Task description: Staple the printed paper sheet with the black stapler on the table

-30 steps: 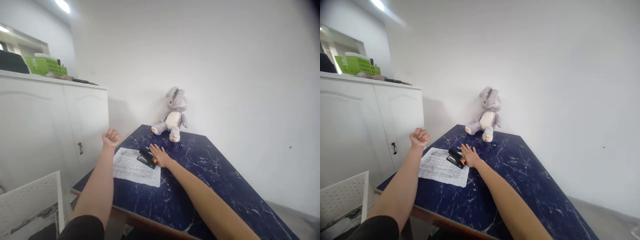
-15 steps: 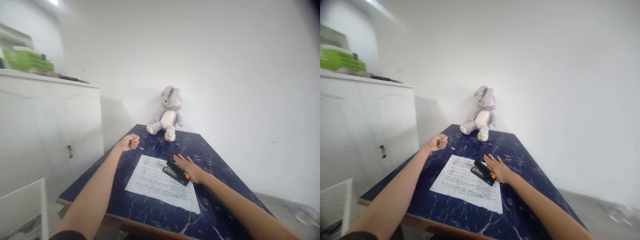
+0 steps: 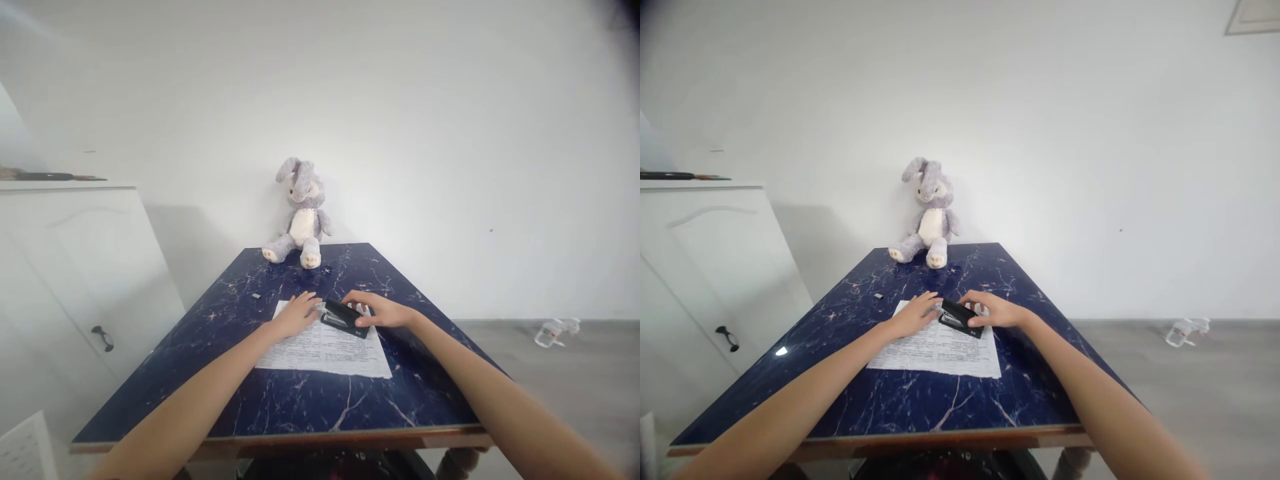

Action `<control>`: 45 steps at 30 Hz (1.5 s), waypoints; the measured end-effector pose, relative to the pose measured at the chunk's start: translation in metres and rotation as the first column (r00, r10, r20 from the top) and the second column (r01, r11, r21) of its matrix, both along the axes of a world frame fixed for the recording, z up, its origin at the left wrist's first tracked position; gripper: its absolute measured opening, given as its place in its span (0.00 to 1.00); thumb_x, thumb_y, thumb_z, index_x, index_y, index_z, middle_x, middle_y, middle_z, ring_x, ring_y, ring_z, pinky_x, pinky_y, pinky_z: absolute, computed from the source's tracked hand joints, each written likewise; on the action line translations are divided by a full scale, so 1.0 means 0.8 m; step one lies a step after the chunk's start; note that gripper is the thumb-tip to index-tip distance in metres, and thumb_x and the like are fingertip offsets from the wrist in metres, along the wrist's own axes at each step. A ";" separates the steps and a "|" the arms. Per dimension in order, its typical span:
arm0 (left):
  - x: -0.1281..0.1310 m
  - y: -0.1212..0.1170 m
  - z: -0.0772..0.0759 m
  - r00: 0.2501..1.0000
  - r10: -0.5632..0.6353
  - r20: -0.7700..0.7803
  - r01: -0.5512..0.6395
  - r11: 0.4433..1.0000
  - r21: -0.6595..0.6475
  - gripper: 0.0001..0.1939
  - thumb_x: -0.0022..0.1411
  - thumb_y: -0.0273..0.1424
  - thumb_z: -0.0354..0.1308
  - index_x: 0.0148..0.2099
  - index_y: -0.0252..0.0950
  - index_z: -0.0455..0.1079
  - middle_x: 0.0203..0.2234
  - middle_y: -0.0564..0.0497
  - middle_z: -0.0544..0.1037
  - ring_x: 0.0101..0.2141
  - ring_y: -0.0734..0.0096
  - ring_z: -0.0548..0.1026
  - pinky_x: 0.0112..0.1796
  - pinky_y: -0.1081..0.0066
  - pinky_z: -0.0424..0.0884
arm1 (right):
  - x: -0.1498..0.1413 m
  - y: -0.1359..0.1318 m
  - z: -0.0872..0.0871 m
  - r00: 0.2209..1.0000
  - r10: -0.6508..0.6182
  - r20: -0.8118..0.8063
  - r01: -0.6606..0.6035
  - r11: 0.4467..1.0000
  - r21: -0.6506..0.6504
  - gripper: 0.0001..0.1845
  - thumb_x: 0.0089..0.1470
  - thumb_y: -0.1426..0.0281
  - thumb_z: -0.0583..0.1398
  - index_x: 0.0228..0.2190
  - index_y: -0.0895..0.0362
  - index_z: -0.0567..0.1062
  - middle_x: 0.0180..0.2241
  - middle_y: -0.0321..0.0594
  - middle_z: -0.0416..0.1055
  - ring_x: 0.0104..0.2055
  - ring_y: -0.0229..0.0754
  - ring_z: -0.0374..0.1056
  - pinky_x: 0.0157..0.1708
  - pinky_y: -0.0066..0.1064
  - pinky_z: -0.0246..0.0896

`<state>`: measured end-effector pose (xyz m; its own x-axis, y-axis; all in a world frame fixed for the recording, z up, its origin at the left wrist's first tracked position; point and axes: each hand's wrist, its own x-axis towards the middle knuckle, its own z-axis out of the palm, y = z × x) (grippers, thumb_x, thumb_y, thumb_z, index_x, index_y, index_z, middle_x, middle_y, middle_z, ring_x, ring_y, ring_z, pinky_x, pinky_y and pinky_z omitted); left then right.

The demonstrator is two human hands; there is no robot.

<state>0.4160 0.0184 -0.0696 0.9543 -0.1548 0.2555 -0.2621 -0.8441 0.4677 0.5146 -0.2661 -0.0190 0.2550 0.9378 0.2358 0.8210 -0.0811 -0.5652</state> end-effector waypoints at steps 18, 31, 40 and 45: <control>0.007 0.001 0.003 0.984 0.137 0.115 -0.043 0.802 -0.595 0.25 0.73 0.44 0.42 0.54 0.33 0.73 0.55 0.40 0.75 0.57 0.58 0.72 0.59 0.58 0.64 | 0.027 -0.026 -0.008 0.880 0.082 -0.468 -0.095 0.995 -0.005 0.31 0.58 0.55 0.63 0.57 0.58 0.73 0.53 0.47 0.74 0.50 0.48 0.70 0.50 0.41 0.65; 0.014 0.004 -0.001 0.988 0.150 -0.043 -0.124 0.587 -0.800 0.30 0.67 0.54 0.50 0.41 0.33 0.79 0.45 0.38 0.81 0.49 0.52 0.78 0.56 0.55 0.67 | 0.014 -0.007 -0.016 0.968 0.075 -0.239 -0.067 0.997 0.042 0.35 0.56 0.52 0.65 0.60 0.54 0.70 0.57 0.48 0.71 0.54 0.51 0.70 0.50 0.39 0.67; 0.005 -0.003 0.014 0.983 -0.023 -0.181 -0.172 0.209 -0.963 0.17 0.71 0.40 0.54 0.44 0.30 0.75 0.48 0.36 0.79 0.49 0.57 0.79 0.55 0.58 0.70 | 0.000 0.015 -0.024 0.950 -0.082 0.301 0.020 0.979 0.204 0.25 0.62 0.70 0.59 0.60 0.57 0.68 0.50 0.46 0.76 0.47 0.46 0.74 0.45 0.36 0.69; 0.001 -0.012 0.016 0.958 -0.131 -0.256 -0.229 0.191 -0.955 0.14 0.69 0.37 0.59 0.47 0.29 0.72 0.39 0.37 0.81 0.38 0.60 0.82 0.47 0.59 0.77 | -0.013 0.028 -0.027 0.669 -0.110 0.735 -0.063 0.977 0.203 0.26 0.64 0.81 0.52 0.60 0.56 0.68 0.58 0.48 0.71 0.61 0.49 0.65 0.56 0.47 0.64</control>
<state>0.4172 0.0085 -0.0567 0.9940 0.0935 -0.0571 0.0234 0.3282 0.9443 0.5044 -0.2435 -0.0405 -0.0625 0.8456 0.5302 0.9730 -0.0666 0.2210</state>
